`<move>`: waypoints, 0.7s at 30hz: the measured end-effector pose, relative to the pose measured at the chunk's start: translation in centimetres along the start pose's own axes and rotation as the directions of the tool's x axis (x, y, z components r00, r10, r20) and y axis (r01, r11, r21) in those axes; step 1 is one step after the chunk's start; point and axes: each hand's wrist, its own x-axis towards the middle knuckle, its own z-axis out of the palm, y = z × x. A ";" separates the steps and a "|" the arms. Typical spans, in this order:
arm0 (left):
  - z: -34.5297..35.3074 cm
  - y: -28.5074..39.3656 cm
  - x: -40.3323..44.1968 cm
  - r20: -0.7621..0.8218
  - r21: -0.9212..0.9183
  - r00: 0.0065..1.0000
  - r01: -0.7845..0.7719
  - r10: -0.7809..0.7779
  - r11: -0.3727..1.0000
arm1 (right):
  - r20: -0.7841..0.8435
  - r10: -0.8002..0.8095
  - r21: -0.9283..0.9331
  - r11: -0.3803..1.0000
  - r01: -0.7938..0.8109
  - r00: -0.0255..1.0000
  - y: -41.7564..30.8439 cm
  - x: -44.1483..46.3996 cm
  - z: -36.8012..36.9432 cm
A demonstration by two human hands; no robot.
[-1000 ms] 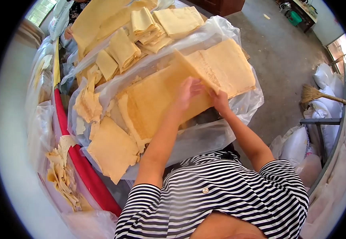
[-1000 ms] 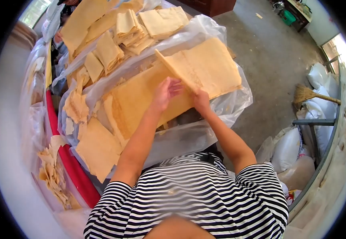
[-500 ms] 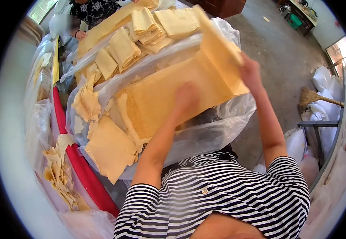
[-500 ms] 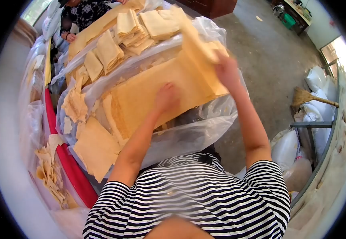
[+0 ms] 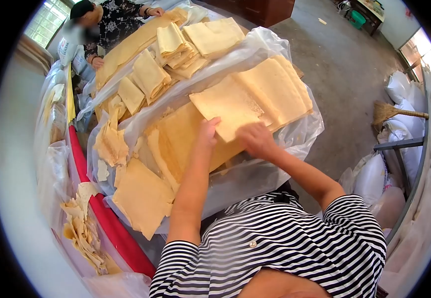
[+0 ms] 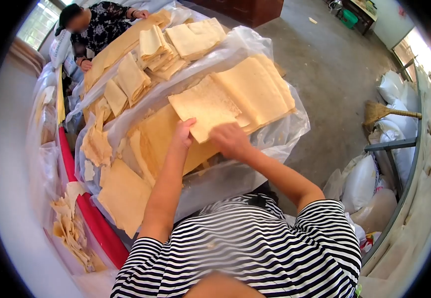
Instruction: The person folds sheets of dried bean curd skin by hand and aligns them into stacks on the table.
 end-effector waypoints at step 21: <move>-6.1 10.3 -11.0 0.055 0.149 0.978 -0.209 0.203 0.967 | 0.499 0.802 0.648 -0.093 -0.756 0.329 15.1 -1.3 -0.4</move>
